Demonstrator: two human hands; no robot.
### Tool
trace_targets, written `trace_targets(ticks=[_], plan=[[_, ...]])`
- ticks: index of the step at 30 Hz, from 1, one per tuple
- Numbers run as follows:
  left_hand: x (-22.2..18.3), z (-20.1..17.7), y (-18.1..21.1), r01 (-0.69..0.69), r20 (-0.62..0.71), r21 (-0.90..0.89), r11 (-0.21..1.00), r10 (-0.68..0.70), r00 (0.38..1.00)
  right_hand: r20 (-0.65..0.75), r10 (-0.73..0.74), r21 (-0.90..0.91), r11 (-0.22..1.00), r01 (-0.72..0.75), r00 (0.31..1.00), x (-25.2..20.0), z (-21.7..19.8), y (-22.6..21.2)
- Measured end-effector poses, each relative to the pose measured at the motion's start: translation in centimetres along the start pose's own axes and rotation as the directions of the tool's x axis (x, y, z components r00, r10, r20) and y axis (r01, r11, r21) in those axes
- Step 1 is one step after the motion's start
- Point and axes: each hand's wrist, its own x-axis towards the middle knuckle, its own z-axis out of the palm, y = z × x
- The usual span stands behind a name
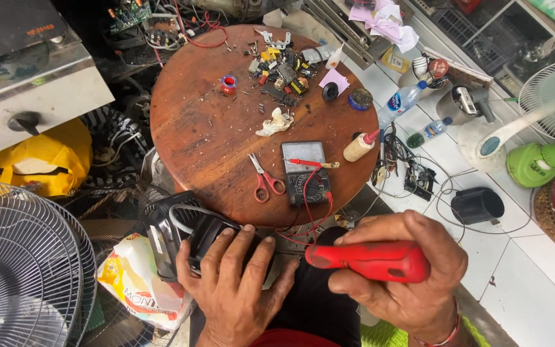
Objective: Assembling and testing an electronic motor component using a multimeter and screwdriver on a workbench.
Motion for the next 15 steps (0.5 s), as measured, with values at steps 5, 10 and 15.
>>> trace_targets(ticks=[5, 10, 15], plan=[[0.3, 0.6, 0.2, -0.011, -0.021, -0.025, 1.0, 0.01, 1.0, -0.041, 0.071, 0.127, 0.99, -0.065, 0.997, -0.5, 1.6, -1.0], [0.3, 0.5, 0.1, 0.015, 0.021, -0.039, 0.999, -0.014, 1.0, 0.199, 0.226, 0.572, 0.763, -0.301, 0.953, -1.1, 2.9, -0.4], [0.7, 0.1, 0.7, 0.046, 0.059, 0.087, 0.995, -0.051, 0.997, 0.329, 0.187, 0.401, 0.859, -0.316, 0.926, -1.2, 5.7, -0.7]])
